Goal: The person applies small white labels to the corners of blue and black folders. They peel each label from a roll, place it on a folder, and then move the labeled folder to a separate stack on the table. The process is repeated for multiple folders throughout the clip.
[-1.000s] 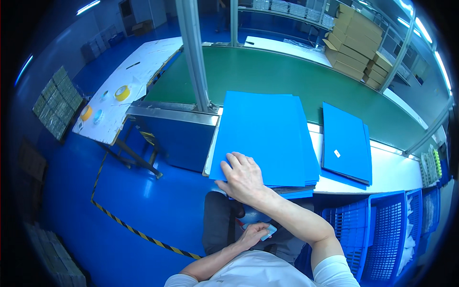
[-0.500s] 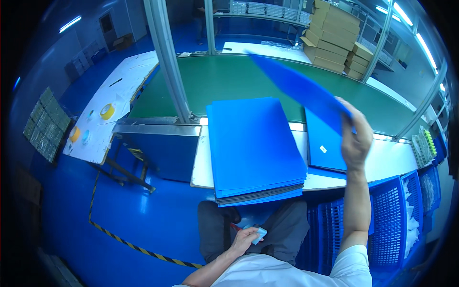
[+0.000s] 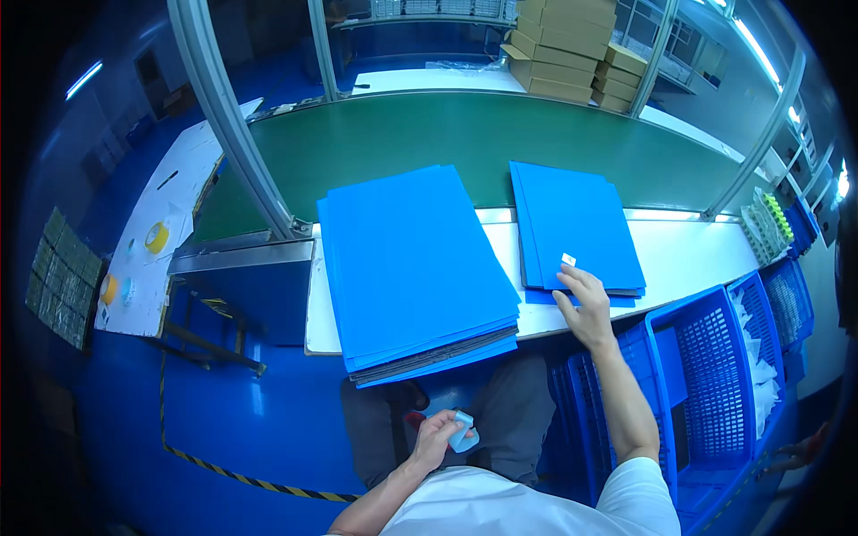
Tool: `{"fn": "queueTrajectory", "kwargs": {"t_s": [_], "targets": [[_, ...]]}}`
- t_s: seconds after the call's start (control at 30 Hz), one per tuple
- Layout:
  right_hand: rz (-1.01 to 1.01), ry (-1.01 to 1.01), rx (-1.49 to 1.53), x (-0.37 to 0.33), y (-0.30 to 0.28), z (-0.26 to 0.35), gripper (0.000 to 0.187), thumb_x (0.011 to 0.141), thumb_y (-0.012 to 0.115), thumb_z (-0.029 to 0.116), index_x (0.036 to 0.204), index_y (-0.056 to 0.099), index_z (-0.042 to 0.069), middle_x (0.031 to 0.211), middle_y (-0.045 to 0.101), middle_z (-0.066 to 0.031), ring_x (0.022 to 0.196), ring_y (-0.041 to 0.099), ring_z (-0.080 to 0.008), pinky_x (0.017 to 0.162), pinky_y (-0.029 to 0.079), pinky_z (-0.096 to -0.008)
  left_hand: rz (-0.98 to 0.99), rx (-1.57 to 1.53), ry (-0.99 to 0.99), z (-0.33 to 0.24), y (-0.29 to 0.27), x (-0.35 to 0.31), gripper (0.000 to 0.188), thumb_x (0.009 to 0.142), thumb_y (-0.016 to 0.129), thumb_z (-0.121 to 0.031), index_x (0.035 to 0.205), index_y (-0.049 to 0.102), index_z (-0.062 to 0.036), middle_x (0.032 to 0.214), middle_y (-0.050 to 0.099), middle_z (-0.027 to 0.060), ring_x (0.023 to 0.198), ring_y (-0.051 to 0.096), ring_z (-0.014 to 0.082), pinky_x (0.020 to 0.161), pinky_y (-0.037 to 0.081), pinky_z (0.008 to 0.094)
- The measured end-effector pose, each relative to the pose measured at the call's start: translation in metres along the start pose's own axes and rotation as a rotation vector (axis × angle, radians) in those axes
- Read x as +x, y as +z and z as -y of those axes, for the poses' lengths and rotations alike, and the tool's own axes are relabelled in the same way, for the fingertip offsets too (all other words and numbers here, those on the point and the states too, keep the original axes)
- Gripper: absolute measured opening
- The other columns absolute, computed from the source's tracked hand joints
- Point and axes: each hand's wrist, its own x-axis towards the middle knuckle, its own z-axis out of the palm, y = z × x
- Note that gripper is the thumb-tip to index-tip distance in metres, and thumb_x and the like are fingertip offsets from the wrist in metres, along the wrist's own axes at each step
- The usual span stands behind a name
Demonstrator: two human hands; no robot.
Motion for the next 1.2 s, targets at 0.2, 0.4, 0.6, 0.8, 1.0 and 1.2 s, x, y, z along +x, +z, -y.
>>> {"fn": "queueTrajectory", "kwargs": {"t_s": [0.2, 0.4, 0.6, 0.8, 1.0, 1.2], "targets": [[0.067, -0.201, 0.451, -0.065, 0.005, 0.091, 0.015, 0.075, 0.078, 0.0, 0.09, 0.074, 0.003, 0.09, 0.076, -0.0112, 0.083, 0.074, -0.0293, 0.072, 0.058, -0.0371, -0.059, -0.106, 0.028, -0.019, 0.019, -0.007, 0.02, 0.099, 0.063, -0.01, 0.115, 0.065, 0.0004, 0.098, 0.073, 0.0105, 0.088, 0.074, 0.0192, 0.084, 0.06, 0.0359], [0.282, 0.119, 0.737, -0.116, 0.033, 0.122, 0.04, 0.078, 0.083, 0.01, 0.116, 0.072, 0.002, 0.118, 0.073, -0.0136, 0.113, 0.068, -0.0317, 0.098, 0.054, -0.0419, -0.021, -0.125, 0.081, -0.032, 0.026, -0.007, 0.031, 0.1, 0.061, -0.006, 0.13, 0.063, 0.0025, 0.105, 0.074, 0.0115, 0.09, 0.073, 0.0182, 0.082, 0.059, 0.0331], [0.315, 0.283, 0.811, -0.129, 0.047, 0.14, 0.038, 0.078, 0.084, 0.008, 0.114, 0.074, 0.003, 0.118, 0.074, -0.0125, 0.116, 0.068, -0.0298, 0.102, 0.053, -0.0423, 0.024, -0.101, 0.127, -0.028, 0.02, -0.007, 0.032, 0.103, 0.058, -0.007, 0.132, 0.063, 0.0048, 0.107, 0.074, 0.0115, 0.093, 0.074, 0.018, 0.086, 0.058, 0.0296], [0.379, 0.4, 0.846, -0.133, 0.056, 0.141, 0.027, 0.082, 0.079, 0.005, 0.109, 0.076, 0.002, 0.112, 0.076, -0.0125, 0.111, 0.07, -0.0273, 0.098, 0.055, -0.0399, 0.036, -0.105, 0.121, -0.028, 0.019, -0.008, 0.032, 0.101, 0.054, -0.003, 0.13, 0.063, 0.0057, 0.103, 0.075, 0.0124, 0.094, 0.074, 0.0186, 0.087, 0.058, 0.0309], [0.463, 0.549, 0.952, -0.138, 0.059, 0.14, 0.019, 0.088, 0.074, 0.003, 0.106, 0.079, 0.001, 0.108, 0.076, -0.0134, 0.102, 0.072, -0.0232, 0.092, 0.057, -0.0358, 0.057, 0.019, 0.145, -0.026, 0.009, -0.008, 0.034, 0.097, 0.053, -0.007, 0.127, 0.065, 0.0037, 0.098, 0.075, 0.0118, 0.092, 0.073, 0.0179, 0.086, 0.057, 0.0318], [0.487, 0.719, 1.077, -0.128, 0.054, 0.14, 0.016, 0.091, 0.071, 0.0, 0.104, 0.079, -0.002, 0.106, 0.076, -0.0146, 0.1, 0.072, -0.0218, 0.09, 0.056, -0.0325, 0.08, 0.025, 0.12, -0.033, 0.01, -0.009, 0.034, 0.094, 0.052, -0.005, 0.123, 0.067, 0.0031, 0.096, 0.075, 0.0101, 0.091, 0.072, 0.0167, 0.087, 0.056, 0.0323]]}}
